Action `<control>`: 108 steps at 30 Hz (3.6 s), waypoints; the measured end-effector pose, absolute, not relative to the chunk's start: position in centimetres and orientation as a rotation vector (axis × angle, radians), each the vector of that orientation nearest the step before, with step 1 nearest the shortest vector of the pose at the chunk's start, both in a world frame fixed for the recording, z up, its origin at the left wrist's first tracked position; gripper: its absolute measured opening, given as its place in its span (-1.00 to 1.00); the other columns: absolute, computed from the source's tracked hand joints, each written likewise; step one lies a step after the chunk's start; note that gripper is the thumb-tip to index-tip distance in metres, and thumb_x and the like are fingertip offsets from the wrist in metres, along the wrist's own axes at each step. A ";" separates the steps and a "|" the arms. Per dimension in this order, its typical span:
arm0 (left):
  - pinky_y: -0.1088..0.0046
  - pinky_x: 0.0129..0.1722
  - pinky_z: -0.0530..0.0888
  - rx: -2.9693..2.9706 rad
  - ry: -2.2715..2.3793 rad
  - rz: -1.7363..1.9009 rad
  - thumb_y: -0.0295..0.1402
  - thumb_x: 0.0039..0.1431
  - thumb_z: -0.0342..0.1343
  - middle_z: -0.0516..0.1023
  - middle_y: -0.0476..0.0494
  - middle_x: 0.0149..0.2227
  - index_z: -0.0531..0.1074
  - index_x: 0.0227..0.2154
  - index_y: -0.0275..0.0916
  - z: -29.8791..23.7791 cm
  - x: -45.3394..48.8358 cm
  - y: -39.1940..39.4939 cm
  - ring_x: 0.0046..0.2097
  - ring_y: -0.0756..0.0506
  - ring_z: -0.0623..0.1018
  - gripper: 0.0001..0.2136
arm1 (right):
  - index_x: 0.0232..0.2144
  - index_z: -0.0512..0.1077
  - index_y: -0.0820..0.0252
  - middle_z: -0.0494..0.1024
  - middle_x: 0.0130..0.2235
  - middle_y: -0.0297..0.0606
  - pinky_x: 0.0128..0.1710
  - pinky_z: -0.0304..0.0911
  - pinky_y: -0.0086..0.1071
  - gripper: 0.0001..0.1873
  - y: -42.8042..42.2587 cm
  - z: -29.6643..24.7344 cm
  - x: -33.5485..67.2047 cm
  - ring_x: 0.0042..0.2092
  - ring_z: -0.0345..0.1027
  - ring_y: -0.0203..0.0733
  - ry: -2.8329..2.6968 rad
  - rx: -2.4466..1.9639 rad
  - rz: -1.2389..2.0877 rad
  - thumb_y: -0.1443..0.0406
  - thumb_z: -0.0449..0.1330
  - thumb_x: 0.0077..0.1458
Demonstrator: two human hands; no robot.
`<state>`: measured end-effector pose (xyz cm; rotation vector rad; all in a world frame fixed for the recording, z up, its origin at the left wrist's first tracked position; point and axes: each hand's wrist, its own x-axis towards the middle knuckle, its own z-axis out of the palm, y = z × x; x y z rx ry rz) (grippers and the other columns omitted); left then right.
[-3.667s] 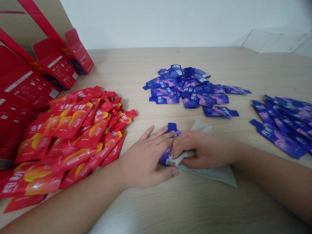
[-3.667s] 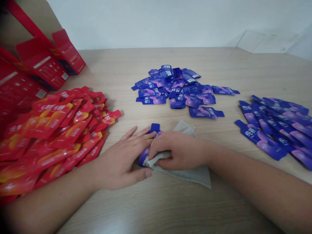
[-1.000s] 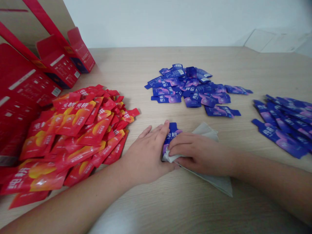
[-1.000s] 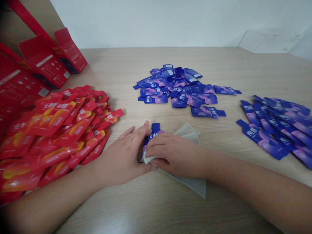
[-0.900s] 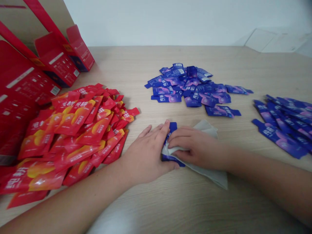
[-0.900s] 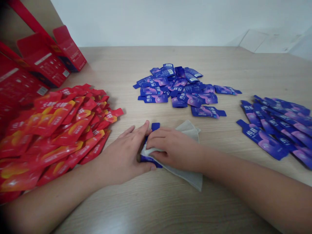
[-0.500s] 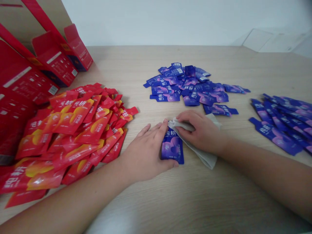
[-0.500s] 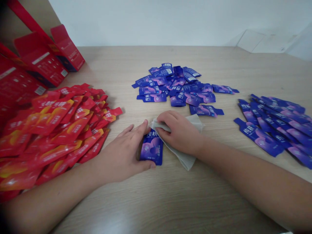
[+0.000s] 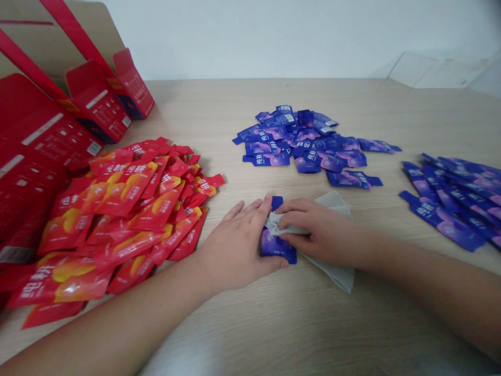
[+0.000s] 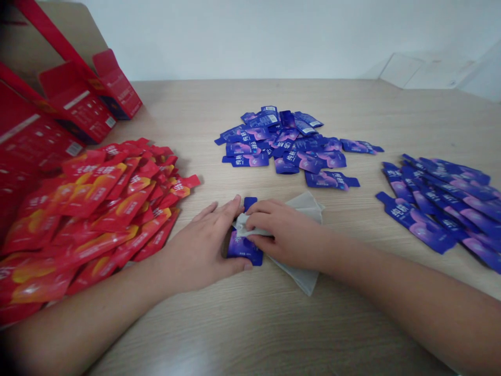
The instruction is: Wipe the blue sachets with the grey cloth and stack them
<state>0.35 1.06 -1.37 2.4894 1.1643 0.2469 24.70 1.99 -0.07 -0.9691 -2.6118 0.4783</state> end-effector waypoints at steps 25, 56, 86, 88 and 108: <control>-0.08 0.53 0.03 2.470 1.143 0.206 0.08 0.21 0.36 0.30 -0.52 0.46 -0.23 0.53 -0.34 -1.1 0.3 1.0 0.48 -0.30 0.34 0.12 | -0.12 0.64 0.20 0.69 -0.07 -0.14 0.17 0.40 -0.03 -0.82 1.8 0.6 23.8 0.04 0.52 0.03 -2.824 -0.719 0.405 0.46 0.30 0.25; -0.33 0.49 -0.01 2.678 0.995 0.160 0.14 0.27 0.27 0.12 -0.41 0.55 0.18 0.48 -0.14 -0.6 0.3 0.4 0.57 -0.54 -0.03 -0.16 | -0.05 0.63 0.11 0.67 -0.02 -0.14 0.12 0.46 -0.04 -0.70 7.3 -2.7 28.2 0.04 0.56 0.05 -2.327 -1.162 0.248 0.41 0.23 0.21; 0.14 -0.11 0.72 2.921 1.360 0.181 -0.68 0.32 -0.05 0.28 -0.41 0.48 0.37 0.31 -0.26 0.4 0.5 -0.8 0.10 -0.33 0.69 -0.46 | -0.04 0.56 0.08 0.66 -0.06 -0.21 0.08 0.44 -0.06 -0.75 7.4 -3.5 27.9 -0.02 0.56 -0.01 -1.976 -1.198 0.377 0.34 0.24 0.23; 0.15 -0.12 0.73 2.883 1.374 0.292 -0.63 0.35 -0.02 0.36 -0.30 0.44 0.39 0.29 -0.18 0.4 0.0 -0.6 0.11 -0.32 0.69 -0.50 | -0.04 0.56 0.07 0.66 -0.05 -0.21 0.08 0.44 -0.05 -0.75 7.4 -3.5 27.9 -0.01 0.56 -0.01 -1.984 -1.188 0.373 0.34 0.24 0.24; -0.28 0.26 0.45 2.653 1.351 0.333 0.39 0.11 0.24 0.47 -0.56 0.32 0.28 0.38 -0.36 -0.2 0.8 -0.6 0.29 -0.58 0.50 0.02 | -0.02 0.54 0.08 0.67 -0.03 -0.20 0.07 0.45 -0.08 -0.73 6.9 -2.8 27.6 -0.02 0.57 -0.01 -2.049 -1.188 0.370 0.34 0.25 0.23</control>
